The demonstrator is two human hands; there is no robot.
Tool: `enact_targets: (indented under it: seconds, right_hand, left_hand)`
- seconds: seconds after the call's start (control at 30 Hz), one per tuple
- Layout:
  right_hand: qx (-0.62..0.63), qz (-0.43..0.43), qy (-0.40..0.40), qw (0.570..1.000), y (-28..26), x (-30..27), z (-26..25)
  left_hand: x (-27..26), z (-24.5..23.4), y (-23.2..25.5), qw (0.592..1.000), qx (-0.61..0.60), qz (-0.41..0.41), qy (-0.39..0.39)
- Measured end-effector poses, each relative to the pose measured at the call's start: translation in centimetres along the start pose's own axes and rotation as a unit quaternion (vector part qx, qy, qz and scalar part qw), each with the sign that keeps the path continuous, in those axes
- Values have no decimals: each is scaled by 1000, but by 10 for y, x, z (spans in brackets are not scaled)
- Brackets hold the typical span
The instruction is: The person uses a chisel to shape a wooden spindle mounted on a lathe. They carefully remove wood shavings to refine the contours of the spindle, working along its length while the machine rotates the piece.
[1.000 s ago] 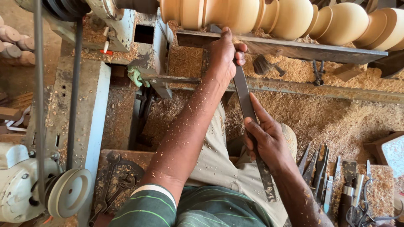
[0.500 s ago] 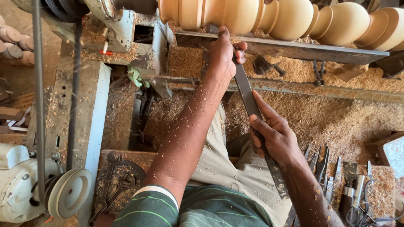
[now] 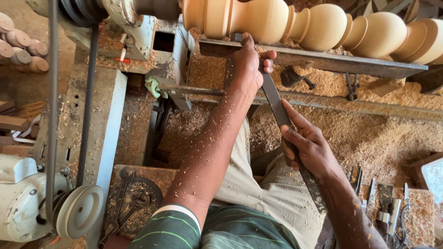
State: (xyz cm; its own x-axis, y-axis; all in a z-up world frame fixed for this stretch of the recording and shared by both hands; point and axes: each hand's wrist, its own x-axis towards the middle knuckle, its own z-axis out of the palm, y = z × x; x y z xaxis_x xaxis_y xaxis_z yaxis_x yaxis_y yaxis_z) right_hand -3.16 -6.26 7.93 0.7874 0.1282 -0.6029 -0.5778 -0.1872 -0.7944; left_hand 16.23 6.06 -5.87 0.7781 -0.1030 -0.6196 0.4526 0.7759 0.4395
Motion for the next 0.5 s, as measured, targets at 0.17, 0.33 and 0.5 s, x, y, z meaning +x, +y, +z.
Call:
enact_targets:
  seconds: [0.17,0.33,0.5]
  right_hand:
    - [1,-13,-1,1000,-1,-6,3]
    - [1,41,87,995,-1,-33,49]
    - [93,-24,88,992,8,-35,86]
  left_hand:
    - [-2,-4,-6,999,27,22,0]
    - [2,-16,-4,997,39,-26,-54]
    - [-1,-27,2,996,53,-23,-70]
